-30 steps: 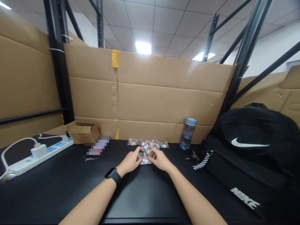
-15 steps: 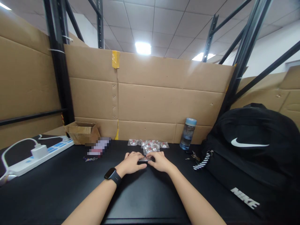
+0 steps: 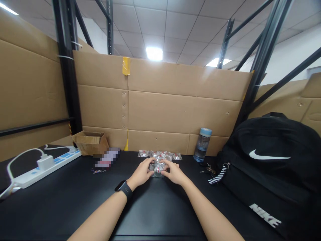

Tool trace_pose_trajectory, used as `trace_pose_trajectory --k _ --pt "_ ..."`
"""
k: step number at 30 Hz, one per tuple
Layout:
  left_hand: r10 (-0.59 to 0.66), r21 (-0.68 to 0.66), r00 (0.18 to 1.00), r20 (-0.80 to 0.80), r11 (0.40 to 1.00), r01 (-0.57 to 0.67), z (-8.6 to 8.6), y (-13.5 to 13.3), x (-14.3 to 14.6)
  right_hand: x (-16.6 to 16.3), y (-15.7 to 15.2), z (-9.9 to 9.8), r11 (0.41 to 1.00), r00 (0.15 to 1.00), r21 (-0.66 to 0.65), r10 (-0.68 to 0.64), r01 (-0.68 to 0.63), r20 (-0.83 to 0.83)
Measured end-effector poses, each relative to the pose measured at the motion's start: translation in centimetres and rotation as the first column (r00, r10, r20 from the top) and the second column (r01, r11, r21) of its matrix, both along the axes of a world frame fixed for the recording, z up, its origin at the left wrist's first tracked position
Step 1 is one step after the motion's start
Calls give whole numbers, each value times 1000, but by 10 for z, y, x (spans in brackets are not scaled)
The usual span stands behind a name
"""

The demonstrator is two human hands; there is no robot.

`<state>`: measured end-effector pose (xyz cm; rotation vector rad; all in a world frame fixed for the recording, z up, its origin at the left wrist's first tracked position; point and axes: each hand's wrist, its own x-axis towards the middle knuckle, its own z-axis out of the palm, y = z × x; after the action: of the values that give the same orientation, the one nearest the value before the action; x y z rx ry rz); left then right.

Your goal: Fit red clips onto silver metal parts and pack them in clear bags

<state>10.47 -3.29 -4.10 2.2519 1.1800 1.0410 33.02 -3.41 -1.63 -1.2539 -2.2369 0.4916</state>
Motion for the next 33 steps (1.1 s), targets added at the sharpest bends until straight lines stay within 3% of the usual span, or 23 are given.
trace_pose_trajectory --k 3,5,9,12,22,28,30,33 --pt "91 132 991 -94 988 -78 4 -4 1 -3 2 -3 997 997 6 -74 74 30" --pt "93 200 972 -217 979 -50 8 -8 2 -6 4 -7 989 988 39 -144 142 59" --pt "-63 113 910 -410 987 119 9 -15 5 -9 9 -17 972 973 120 -213 203 84" --pt "-66 71 879 -472 991 112 3 -14 8 -9 13 -22 976 980 151 -174 158 100" --pt "118 63 847 -518 993 -100 -3 -1 14 -9 14 -21 986 974 136 -124 99 188" --pt "67 -21 881 -468 996 -87 -4 7 8 1 9 -12 998 976 39 -55 47 209" --pt "60 -48 895 -442 995 -90 -4 9 3 5 5 -7 998 966 0 -67 69 248" --pt "143 -69 877 -458 978 -196 -4 10 -8 12 0 0 986 928 -59 -127 157 349"
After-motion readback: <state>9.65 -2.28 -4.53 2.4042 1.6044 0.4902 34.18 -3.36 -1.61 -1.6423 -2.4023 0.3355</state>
